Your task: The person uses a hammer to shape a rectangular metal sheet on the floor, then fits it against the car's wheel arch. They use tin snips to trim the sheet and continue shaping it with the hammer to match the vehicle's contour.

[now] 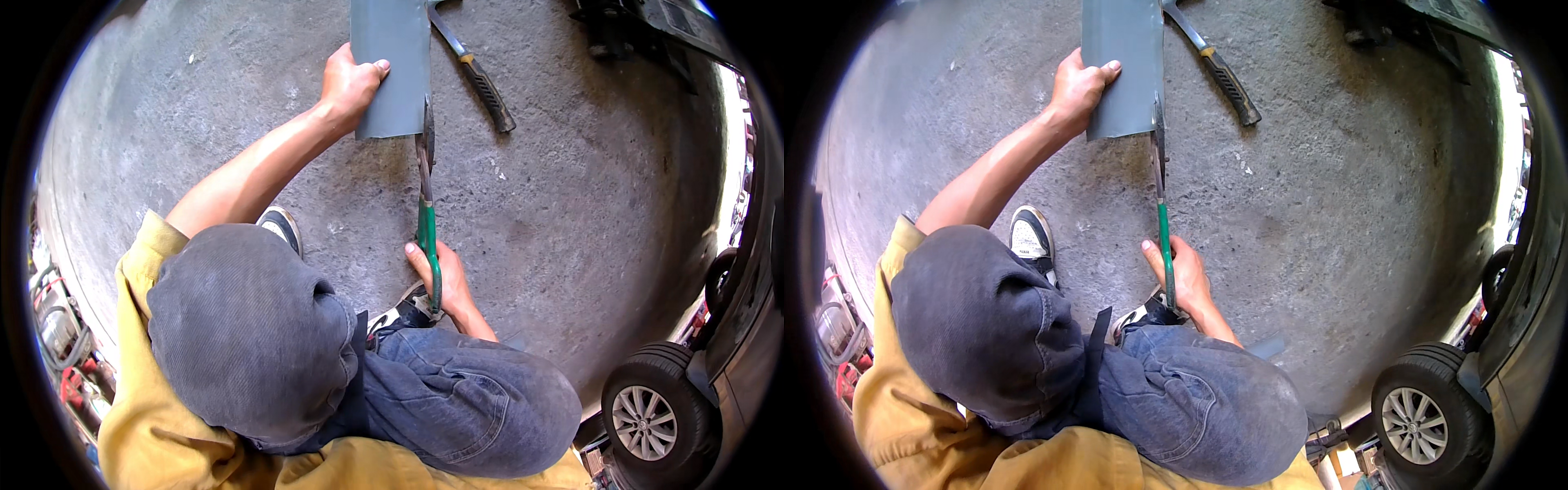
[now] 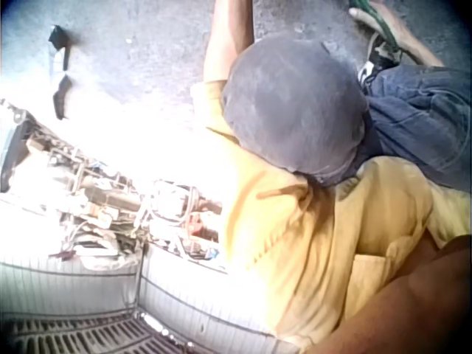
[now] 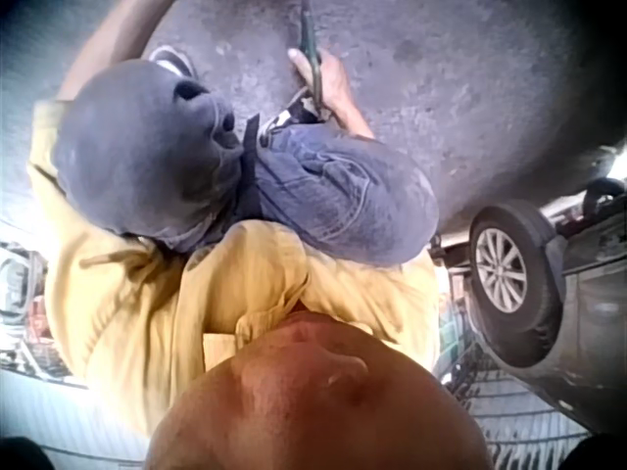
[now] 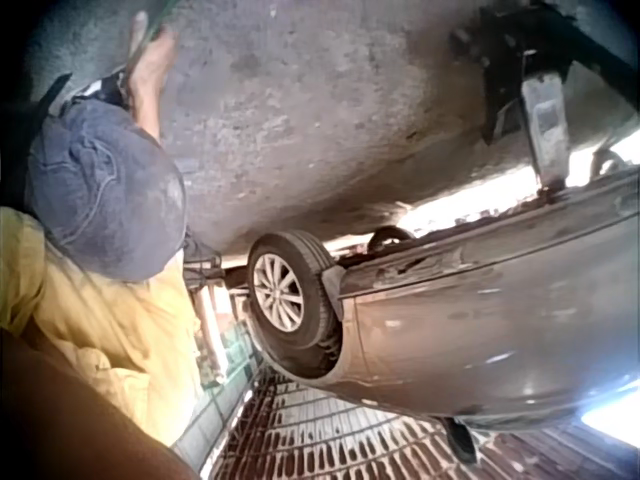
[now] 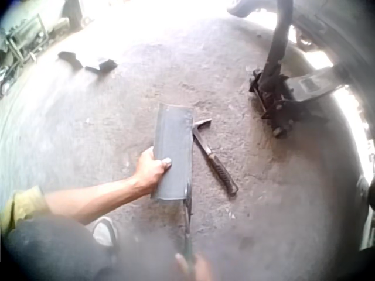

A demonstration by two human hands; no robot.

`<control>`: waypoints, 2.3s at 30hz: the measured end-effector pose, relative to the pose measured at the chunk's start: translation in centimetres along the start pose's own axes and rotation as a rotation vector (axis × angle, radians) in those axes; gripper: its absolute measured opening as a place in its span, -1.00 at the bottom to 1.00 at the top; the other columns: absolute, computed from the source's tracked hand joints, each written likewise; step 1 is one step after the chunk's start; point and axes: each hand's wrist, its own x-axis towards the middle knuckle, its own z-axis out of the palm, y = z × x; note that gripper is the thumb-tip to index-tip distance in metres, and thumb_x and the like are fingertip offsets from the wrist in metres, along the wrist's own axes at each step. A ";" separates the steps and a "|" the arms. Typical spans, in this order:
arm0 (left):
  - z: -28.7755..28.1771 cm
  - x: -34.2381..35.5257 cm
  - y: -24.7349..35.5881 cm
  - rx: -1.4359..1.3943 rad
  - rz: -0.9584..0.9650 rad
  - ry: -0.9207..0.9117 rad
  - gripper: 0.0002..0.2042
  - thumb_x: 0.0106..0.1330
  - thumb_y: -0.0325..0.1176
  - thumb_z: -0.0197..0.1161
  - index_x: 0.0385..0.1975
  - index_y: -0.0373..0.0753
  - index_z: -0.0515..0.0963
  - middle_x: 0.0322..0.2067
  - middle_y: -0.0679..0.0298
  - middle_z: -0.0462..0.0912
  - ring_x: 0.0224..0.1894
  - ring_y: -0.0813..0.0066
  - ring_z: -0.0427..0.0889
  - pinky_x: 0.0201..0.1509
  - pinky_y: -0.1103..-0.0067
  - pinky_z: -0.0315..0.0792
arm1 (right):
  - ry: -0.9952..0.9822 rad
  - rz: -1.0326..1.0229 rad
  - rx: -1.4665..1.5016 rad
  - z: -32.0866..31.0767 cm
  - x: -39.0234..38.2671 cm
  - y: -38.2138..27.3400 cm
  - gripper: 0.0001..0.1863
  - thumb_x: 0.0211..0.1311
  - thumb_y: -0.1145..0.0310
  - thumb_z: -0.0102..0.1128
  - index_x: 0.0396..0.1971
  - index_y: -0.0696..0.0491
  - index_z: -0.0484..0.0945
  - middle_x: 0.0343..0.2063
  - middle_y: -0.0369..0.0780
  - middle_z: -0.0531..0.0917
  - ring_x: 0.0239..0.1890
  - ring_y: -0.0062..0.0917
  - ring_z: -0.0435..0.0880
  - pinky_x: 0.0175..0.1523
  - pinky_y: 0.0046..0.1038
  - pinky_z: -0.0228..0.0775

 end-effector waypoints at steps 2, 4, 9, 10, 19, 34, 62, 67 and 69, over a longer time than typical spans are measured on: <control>-0.1 0.1 -0.2 -0.009 -0.010 -0.003 -0.75 0.22 -0.53 0.13 -0.11 -0.41 0.39 -0.26 0.13 0.58 -0.29 0.43 0.59 -0.18 0.52 0.52 | 0.009 -0.094 0.030 0.3 0.3 0.9 -0.41 0.05 0.09 0.23 -0.03 0.21 0.41 -0.30 -0.10 0.63 -0.24 -0.37 0.61 -0.13 -0.37 0.39; 0.0 -0.1 0.1 -0.028 -0.021 -0.012 -0.75 0.22 -0.53 0.13 -0.11 -0.41 0.39 -0.27 0.13 0.58 -0.29 0.43 0.59 -0.18 0.52 0.52 | 0.010 -0.124 0.111 0.9 0.6 2.1 -0.48 -0.01 0.19 0.21 -0.07 0.20 0.42 -0.36 -0.17 0.59 -0.30 -0.44 0.58 -0.17 -0.41 0.39; 0.2 -0.1 0.0 -0.014 -0.013 -0.022 -0.76 0.22 -0.53 0.12 -0.11 -0.41 0.40 -0.27 0.13 0.58 -0.30 0.44 0.59 -0.19 0.52 0.52 | 0.027 -0.123 0.165 1.2 0.6 2.0 -0.56 -0.13 0.34 0.16 -0.17 0.19 0.41 -0.45 -0.27 0.50 -0.39 -0.54 0.49 -0.22 -0.48 0.37; 0.3 -0.1 0.1 -0.014 -0.024 -0.024 -0.76 0.22 -0.53 0.12 -0.11 -0.41 0.40 -0.27 0.13 0.58 -0.30 0.44 0.59 -0.19 0.52 0.52 | 0.031 -0.128 0.168 1.3 0.7 2.4 -0.56 -0.14 0.35 0.16 -0.18 0.19 0.41 -0.45 -0.27 0.50 -0.40 -0.54 0.48 -0.23 -0.49 0.36; 0.1 -0.2 0.0 0.015 0.028 -0.027 -0.77 0.19 -0.50 0.13 -0.16 -0.43 0.43 -0.33 0.12 0.60 -0.35 0.42 0.60 -0.27 0.51 0.52 | 0.012 -0.106 0.247 1.5 1.2 2.3 -0.64 -0.18 0.41 0.14 -0.28 0.17 0.41 -0.52 -0.31 0.45 -0.47 -0.65 0.40 -0.33 -0.56 0.29; 0.0 0.3 -0.9 0.047 0.123 0.010 -0.69 0.17 -0.51 0.13 -0.08 -0.45 0.39 -0.25 0.09 0.59 -0.25 0.46 0.58 -0.15 0.54 0.48 | 0.132 -0.111 0.149 1.7 1.9 1.8 -0.52 0.02 0.10 0.32 -0.28 0.21 0.45 -0.57 -0.17 0.58 -0.51 -0.54 0.54 -0.36 -0.47 0.38; 0.2 0.7 0.1 0.062 0.100 0.016 -0.75 0.19 -0.48 0.14 -0.15 -0.43 0.43 -0.32 0.11 0.61 -0.34 0.44 0.61 -0.24 0.51 0.51 | 0.036 0.059 0.070 0.5 1.0 -1.8 -0.37 0.04 -0.05 0.30 -0.17 0.26 0.46 -0.44 -0.07 0.63 -0.30 -0.44 0.61 -0.19 -0.44 0.42; 0.1 0.4 0.7 0.050 0.045 0.019 -0.76 0.23 -0.47 0.15 -0.14 -0.41 0.41 -0.32 0.14 0.60 -0.35 0.47 0.61 -0.25 0.55 0.53 | 0.068 -0.030 0.148 1.2 1.8 -0.6 -0.63 0.04 0.17 0.27 -0.35 0.20 0.49 -0.56 -0.16 0.57 -0.44 -0.50 0.55 -0.29 -0.45 0.37; -0.1 0.5 0.6 0.048 0.047 0.003 -0.76 0.25 -0.46 0.15 -0.13 -0.40 0.40 -0.32 0.15 0.59 -0.36 0.49 0.60 -0.26 0.56 0.54 | 0.084 -0.071 0.193 1.5 2.0 0.0 -0.74 -0.06 0.32 0.22 -0.41 0.17 0.45 -0.62 -0.22 0.51 -0.51 -0.55 0.49 -0.34 -0.47 0.35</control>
